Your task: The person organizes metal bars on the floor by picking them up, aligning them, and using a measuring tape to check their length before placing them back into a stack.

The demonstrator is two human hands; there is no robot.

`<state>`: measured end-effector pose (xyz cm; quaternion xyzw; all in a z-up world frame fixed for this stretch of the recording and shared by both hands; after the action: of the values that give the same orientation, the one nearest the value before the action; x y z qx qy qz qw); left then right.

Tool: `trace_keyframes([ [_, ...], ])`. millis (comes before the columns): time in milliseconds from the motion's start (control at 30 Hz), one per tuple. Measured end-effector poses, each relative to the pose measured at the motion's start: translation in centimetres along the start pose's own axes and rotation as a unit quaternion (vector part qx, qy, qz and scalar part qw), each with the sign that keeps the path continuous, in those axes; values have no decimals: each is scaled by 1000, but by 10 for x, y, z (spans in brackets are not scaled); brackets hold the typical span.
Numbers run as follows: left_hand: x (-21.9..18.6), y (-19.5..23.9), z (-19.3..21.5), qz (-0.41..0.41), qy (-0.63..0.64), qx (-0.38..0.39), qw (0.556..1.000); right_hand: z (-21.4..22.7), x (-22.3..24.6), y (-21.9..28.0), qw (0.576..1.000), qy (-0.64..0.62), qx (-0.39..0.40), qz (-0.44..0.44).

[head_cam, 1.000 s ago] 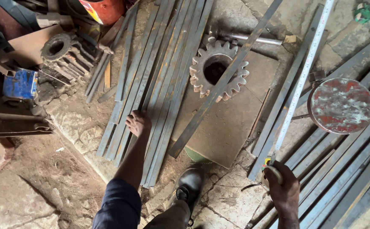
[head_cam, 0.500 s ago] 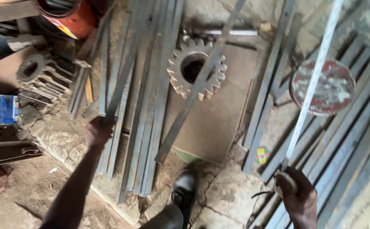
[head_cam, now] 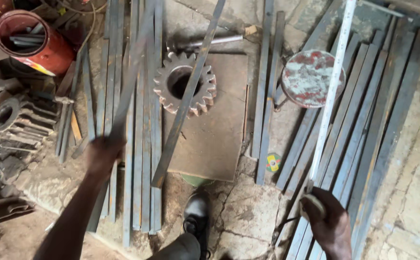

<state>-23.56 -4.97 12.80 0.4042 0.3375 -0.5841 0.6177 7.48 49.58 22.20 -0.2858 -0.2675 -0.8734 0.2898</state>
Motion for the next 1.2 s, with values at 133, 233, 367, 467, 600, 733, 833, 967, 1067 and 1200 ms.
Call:
trace_keyframes([
  [133,-31,-63,-67,19,133,43,990,10,-3,5,1000,3,-14,18],
  [233,-49,-93,-123,18,168,80,982,9,-4,7,999,29,-20,32],
  [367,-46,-97,-169,39,98,77,991,14,-17,14,999,42,-1,-24],
  [467,-33,-93,-180,-4,99,81,992,23,-19,20,998,52,-31,17],
  [600,-22,-107,-179,-124,-120,75,982,25,-28,18,998,27,-23,45],
  [733,-7,-123,-193,-148,-371,156,904,25,-36,21,998,-28,36,39],
  [833,-22,-128,-203,-249,-326,104,906,22,-33,19,999,-26,39,24],
  [967,-21,-106,-196,-122,-317,159,927,26,-26,19,997,25,36,63],
  [1067,-39,-104,-194,-99,-309,177,929,22,-24,16,997,45,31,62],
  [1200,-41,-103,-194,-116,-329,191,918,18,-20,16,995,48,17,82],
])
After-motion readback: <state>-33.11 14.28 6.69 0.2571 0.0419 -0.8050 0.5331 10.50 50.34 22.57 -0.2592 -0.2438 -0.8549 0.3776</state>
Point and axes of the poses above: each hand's wrist, its own y-axis away from the middle knuckle, its own z-axis out of the back of the hand, x = y × z, the point moved 5 cm from there along -y, towards the middle knuckle, and after that the axes turned 13 degrees about -z, right-handed, at the moved point
